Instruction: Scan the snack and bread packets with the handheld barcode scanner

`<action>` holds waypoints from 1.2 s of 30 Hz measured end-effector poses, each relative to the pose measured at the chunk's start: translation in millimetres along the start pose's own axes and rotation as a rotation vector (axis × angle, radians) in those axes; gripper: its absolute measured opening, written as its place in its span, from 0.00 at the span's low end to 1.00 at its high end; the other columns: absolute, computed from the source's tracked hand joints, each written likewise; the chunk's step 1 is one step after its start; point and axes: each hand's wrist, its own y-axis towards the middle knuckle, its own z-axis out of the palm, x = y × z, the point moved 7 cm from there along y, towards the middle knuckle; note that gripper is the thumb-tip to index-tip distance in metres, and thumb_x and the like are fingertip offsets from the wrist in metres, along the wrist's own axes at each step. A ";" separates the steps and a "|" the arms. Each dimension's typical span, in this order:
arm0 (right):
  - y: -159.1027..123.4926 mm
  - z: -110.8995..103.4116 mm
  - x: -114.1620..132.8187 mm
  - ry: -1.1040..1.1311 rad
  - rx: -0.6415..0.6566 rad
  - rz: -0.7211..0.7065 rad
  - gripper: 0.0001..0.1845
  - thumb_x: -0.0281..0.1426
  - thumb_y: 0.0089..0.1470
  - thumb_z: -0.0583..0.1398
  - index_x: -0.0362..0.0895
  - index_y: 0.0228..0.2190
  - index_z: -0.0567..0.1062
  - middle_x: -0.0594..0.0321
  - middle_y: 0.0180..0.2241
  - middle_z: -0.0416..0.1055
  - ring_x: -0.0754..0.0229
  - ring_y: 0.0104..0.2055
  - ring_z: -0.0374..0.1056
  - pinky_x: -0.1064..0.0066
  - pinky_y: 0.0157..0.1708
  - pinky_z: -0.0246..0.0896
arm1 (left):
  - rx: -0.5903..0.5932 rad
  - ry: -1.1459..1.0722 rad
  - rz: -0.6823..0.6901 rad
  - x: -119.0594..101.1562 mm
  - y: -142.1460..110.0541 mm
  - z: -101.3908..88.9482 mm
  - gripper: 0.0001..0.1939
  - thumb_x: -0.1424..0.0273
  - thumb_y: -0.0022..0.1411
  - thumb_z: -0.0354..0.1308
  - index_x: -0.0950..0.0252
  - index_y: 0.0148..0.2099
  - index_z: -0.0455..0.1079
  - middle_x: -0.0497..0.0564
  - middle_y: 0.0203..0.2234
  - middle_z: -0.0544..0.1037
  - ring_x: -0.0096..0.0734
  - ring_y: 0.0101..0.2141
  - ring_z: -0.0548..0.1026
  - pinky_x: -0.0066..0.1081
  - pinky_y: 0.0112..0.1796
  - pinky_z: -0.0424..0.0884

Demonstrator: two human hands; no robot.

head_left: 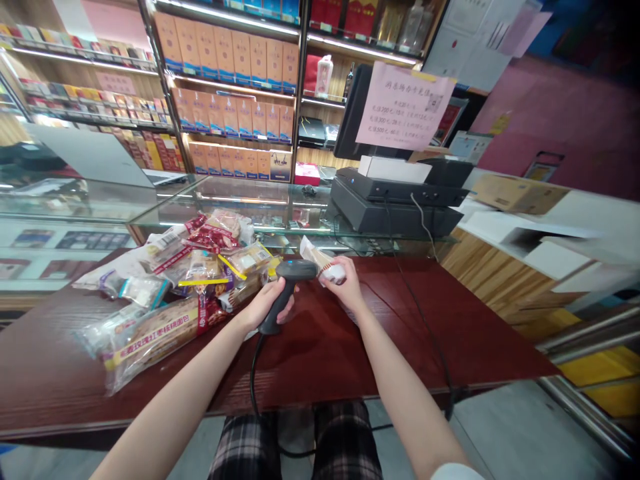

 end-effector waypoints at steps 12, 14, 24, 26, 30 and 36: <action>-2.4 0.5 -2.2 -0.068 0.041 0.018 0.24 0.37 0.44 0.67 0.48 0.43 0.69 0.56 0.48 0.66 0.50 0.53 0.65 0.59 0.55 0.60 | -0.038 0.049 0.013 -4.2 -0.9 -4.8 0.29 0.45 0.61 0.55 0.69 0.43 0.67 0.45 0.19 0.70 0.21 0.12 0.62 0.25 0.15 0.58; -2.1 -4.1 -7.4 -0.095 0.020 0.034 0.23 0.37 0.44 0.67 0.47 0.43 0.69 0.56 0.47 0.67 0.50 0.51 0.66 0.60 0.54 0.61 | -0.021 0.018 0.011 -6.4 -1.8 -4.1 0.30 0.44 0.60 0.55 0.68 0.43 0.67 0.45 0.19 0.70 0.21 0.12 0.61 0.25 0.15 0.58; -11.2 -61.9 -59.9 -0.717 -0.075 0.526 0.18 0.35 0.44 0.66 0.48 0.39 0.74 0.51 0.47 0.70 0.41 0.51 0.64 0.48 0.52 0.56 | -0.136 -0.036 0.098 -22.2 -1.3 -40.8 0.31 0.40 0.58 0.54 0.67 0.31 0.65 0.45 0.16 0.66 0.21 0.13 0.60 0.25 0.16 0.58; -13.2 -74.1 -61.3 -0.814 -0.137 0.523 0.18 0.31 0.43 0.66 0.44 0.40 0.74 0.46 0.49 0.70 0.37 0.57 0.61 0.44 0.56 0.51 | -0.150 -0.044 0.110 -23.8 -1.5 -44.4 0.31 0.40 0.57 0.55 0.67 0.32 0.65 0.46 0.17 0.67 0.21 0.14 0.61 0.24 0.16 0.58; -14.9 -85.1 -62.1 -0.867 -0.228 0.434 0.22 0.27 0.42 0.63 0.39 0.43 0.73 0.40 0.60 0.62 0.35 0.66 0.49 0.39 0.62 0.37 | -0.182 -0.073 0.157 -30.2 -4.0 -42.6 0.30 0.42 0.55 0.58 0.66 0.38 0.65 0.45 0.19 0.69 0.21 0.14 0.61 0.24 0.16 0.59; -15.4 -65.1 -74.4 -0.815 -0.072 0.369 0.20 0.28 0.47 0.59 0.44 0.44 0.76 0.48 0.58 0.66 0.40 0.65 0.53 0.37 0.65 0.28 | -0.197 -0.100 0.159 -32.3 -5.8 -40.2 0.30 0.42 0.55 0.59 0.66 0.39 0.64 0.44 0.18 0.69 0.20 0.14 0.62 0.24 0.16 0.59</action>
